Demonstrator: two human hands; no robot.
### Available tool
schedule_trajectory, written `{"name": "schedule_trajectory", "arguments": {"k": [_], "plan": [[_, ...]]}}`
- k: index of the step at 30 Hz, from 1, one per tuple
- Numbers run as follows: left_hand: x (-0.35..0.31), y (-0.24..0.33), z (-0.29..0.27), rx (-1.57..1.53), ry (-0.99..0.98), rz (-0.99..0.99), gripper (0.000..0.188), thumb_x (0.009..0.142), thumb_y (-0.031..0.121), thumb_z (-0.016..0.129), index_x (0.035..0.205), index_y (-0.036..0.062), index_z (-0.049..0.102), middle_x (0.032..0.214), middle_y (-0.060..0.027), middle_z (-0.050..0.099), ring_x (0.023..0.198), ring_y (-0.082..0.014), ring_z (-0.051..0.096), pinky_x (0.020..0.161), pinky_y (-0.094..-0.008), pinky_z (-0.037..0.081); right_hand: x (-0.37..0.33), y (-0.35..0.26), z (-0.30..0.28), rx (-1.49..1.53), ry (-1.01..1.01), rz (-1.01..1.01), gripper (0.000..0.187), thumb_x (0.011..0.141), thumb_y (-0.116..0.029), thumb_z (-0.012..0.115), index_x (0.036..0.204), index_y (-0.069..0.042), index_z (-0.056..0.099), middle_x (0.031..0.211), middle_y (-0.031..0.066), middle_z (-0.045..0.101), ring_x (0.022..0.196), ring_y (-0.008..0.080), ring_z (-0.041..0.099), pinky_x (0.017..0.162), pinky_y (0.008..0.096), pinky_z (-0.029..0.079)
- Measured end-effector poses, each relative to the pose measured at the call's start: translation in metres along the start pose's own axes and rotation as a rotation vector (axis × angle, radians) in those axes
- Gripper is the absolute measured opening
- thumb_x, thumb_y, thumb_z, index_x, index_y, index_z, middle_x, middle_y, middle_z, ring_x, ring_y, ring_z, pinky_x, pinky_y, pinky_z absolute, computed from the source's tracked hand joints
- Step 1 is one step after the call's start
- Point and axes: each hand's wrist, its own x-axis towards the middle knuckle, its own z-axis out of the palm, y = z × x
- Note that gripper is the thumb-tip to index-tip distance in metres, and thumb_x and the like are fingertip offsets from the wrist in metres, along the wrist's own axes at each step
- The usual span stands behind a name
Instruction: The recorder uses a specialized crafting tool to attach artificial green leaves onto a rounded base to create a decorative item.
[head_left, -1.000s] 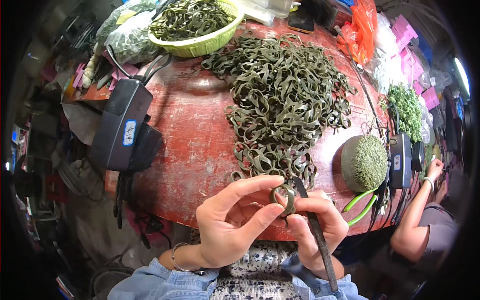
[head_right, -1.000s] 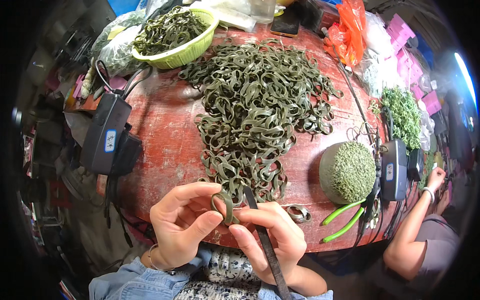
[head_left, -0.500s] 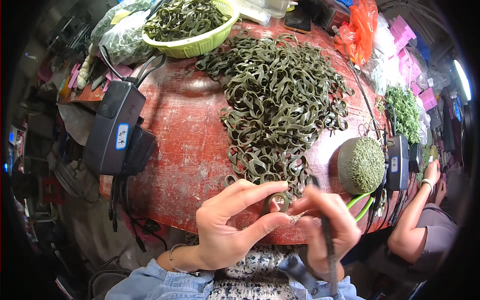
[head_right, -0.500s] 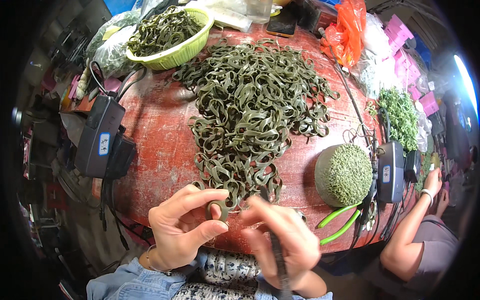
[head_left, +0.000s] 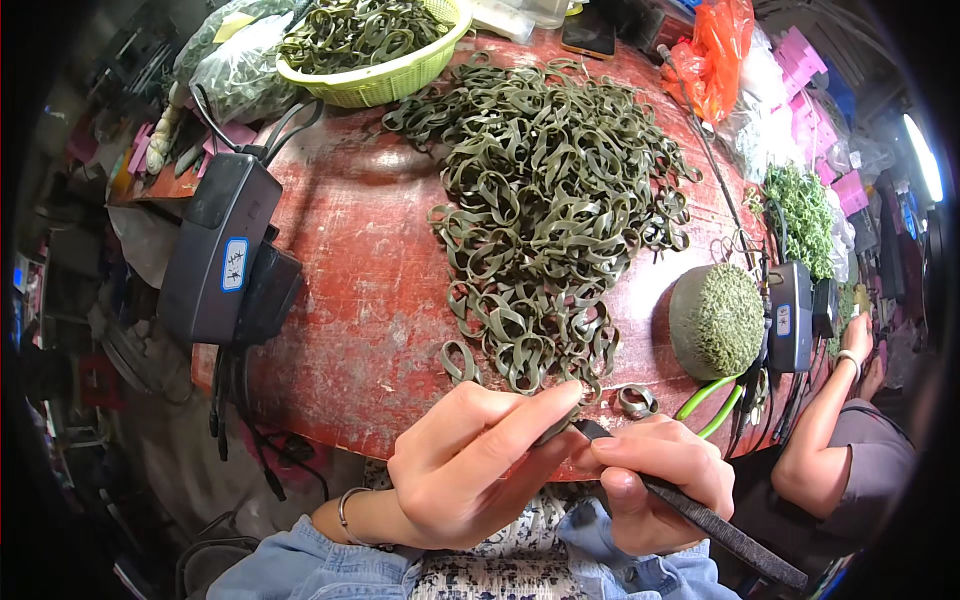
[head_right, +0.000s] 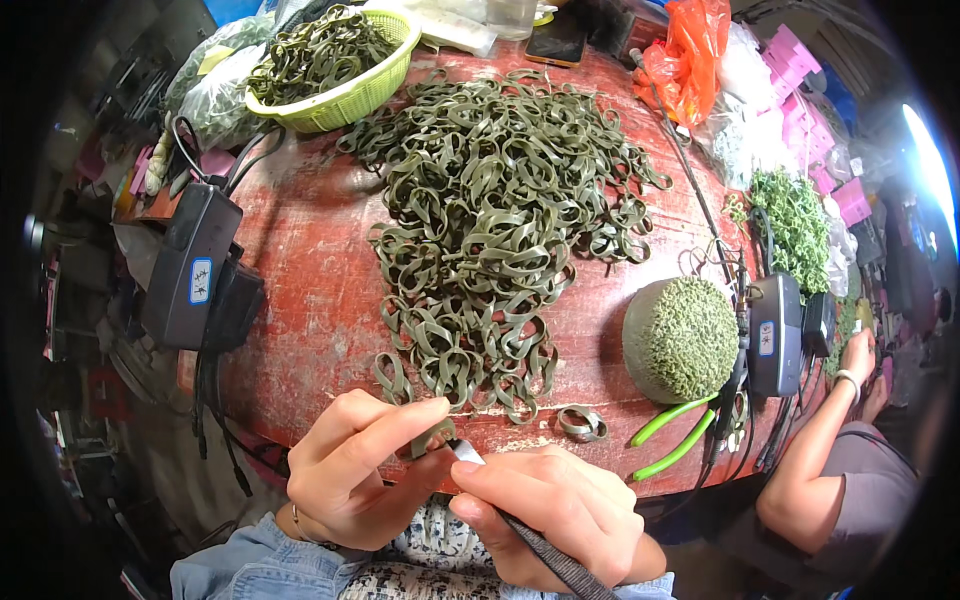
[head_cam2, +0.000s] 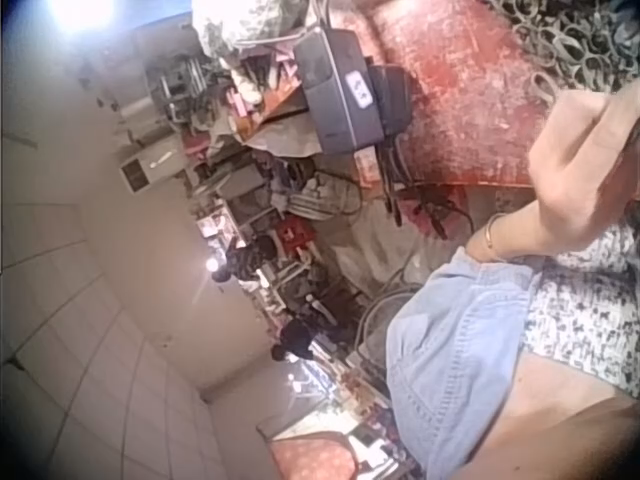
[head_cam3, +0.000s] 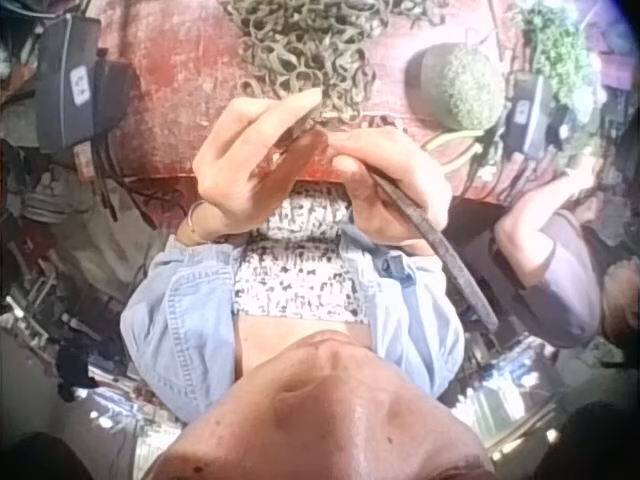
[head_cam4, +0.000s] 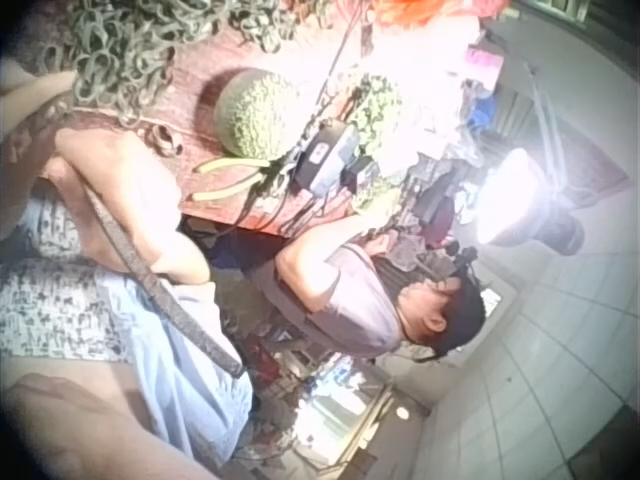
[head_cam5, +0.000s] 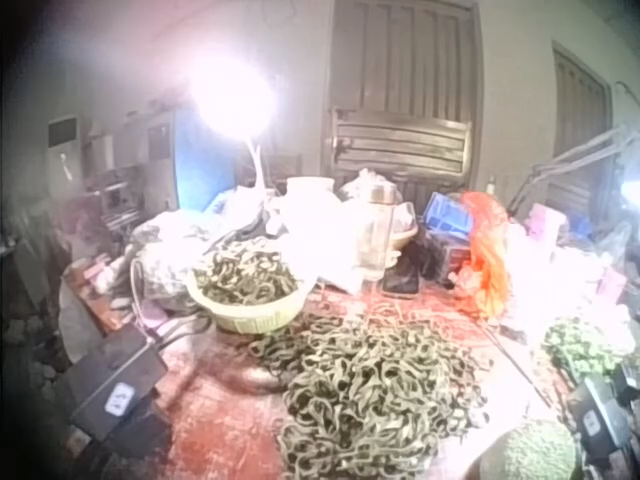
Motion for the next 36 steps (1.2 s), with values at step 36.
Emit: {"name": "schedule_trajectory", "arguments": {"k": [36], "plan": [[0.003, -0.006, -0.004, -0.338, -0.209, -0.249, 0.033, 0.070, 0.003, 0.067, 0.103, -0.0010, 0.059, 0.081, -0.0077, 0.053, 0.067, -0.0102, 0.053, 0.057, -0.0211, 0.042, -0.001, 0.004, -0.017, -0.148, 0.105, 0.156, 0.011, 0.073, -0.002, 0.061, 0.082, 0.004, 0.062, 0.060, 0.0099, 0.057, 0.049, 0.0153, 0.054, 0.044, 0.0241, 0.042]]}}
